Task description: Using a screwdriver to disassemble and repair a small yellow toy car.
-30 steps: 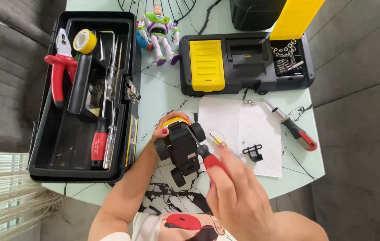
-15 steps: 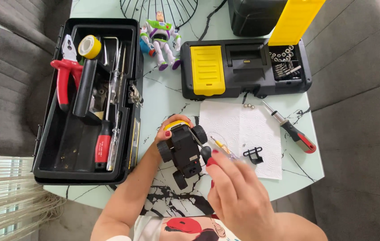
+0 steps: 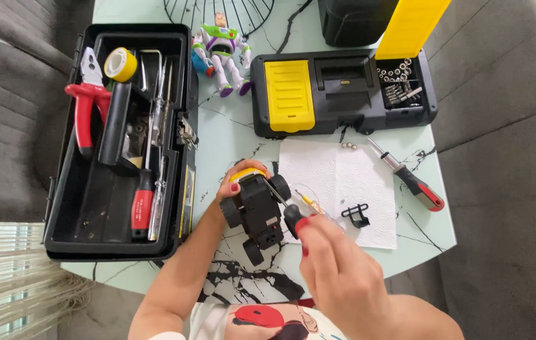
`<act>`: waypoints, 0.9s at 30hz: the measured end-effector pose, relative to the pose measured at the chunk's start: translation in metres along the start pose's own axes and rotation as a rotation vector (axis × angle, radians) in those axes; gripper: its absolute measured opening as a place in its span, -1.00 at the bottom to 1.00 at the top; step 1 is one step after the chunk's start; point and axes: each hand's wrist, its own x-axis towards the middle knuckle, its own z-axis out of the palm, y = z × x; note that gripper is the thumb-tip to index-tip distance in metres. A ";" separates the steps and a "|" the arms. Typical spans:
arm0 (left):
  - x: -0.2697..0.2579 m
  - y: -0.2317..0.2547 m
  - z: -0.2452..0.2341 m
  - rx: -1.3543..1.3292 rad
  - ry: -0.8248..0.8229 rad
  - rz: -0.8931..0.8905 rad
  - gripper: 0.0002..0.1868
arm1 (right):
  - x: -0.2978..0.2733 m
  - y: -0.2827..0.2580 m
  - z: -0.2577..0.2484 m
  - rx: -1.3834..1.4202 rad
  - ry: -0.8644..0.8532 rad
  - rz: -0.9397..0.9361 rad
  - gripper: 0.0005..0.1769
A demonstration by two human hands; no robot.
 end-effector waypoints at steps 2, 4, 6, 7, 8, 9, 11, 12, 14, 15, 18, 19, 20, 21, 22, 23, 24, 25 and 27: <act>0.001 0.000 -0.005 0.012 -0.010 0.007 -0.22 | 0.008 -0.005 -0.006 0.023 0.018 -0.014 -0.52; -0.001 -0.001 -0.008 0.007 0.000 0.001 -0.22 | 0.006 -0.006 -0.007 0.054 0.011 -0.015 -0.53; 0.000 0.000 -0.008 0.098 -0.013 0.054 -0.22 | -0.003 -0.004 -0.004 -0.004 0.025 0.018 -0.52; -0.006 -0.001 -0.002 0.083 0.003 0.042 -0.22 | -0.003 -0.006 -0.006 0.002 0.003 0.028 -0.52; -0.003 0.003 0.001 0.080 -0.003 0.029 -0.23 | 0.001 -0.006 -0.007 0.027 0.022 0.012 -0.54; 0.000 0.007 0.005 0.077 -0.010 0.016 -0.24 | 0.004 -0.006 -0.008 0.053 0.041 -0.004 -0.55; -0.003 0.005 0.008 0.085 0.004 0.019 -0.23 | -0.005 -0.003 -0.008 0.066 0.021 0.007 -0.55; -0.001 0.008 0.008 0.107 -0.002 0.025 -0.23 | -0.009 -0.002 -0.007 0.073 0.026 0.016 -0.53; -0.002 0.007 0.008 0.108 -0.006 0.022 -0.23 | -0.010 -0.001 -0.006 0.084 0.027 0.026 -0.54; -0.001 0.006 0.008 0.109 -0.012 0.021 -0.23 | -0.010 0.000 -0.006 0.092 0.029 0.034 -0.55; -0.001 0.004 0.002 0.094 -0.003 0.002 -0.22 | 0.001 -0.004 -0.005 0.177 0.085 0.001 -0.64; -0.001 0.004 0.004 0.093 0.000 -0.003 -0.22 | -0.006 -0.001 -0.003 0.179 0.083 0.006 -0.64; 0.000 0.005 0.006 0.108 0.003 0.002 -0.23 | -0.012 0.001 -0.001 0.154 0.077 0.031 -0.62; 0.000 0.006 0.008 0.123 0.006 0.007 -0.24 | -0.019 0.004 0.001 0.129 0.071 0.056 -0.59; 0.000 0.006 0.010 0.120 0.008 0.004 -0.24 | -0.018 0.004 -0.001 0.129 0.068 0.058 -0.59; -0.001 0.005 0.013 0.109 0.020 0.002 -0.23 | -0.017 0.004 -0.002 0.116 0.045 0.071 -0.58; -0.001 0.006 0.015 0.102 0.030 0.003 -0.23 | -0.014 0.004 -0.003 0.102 0.026 0.081 -0.57; 0.001 0.009 0.016 0.102 0.030 0.002 -0.23 | -0.010 0.004 -0.004 0.103 0.026 0.082 -0.57; -0.001 0.013 0.020 0.095 0.046 -0.023 -0.23 | -0.004 0.001 -0.008 0.066 0.021 0.073 -0.50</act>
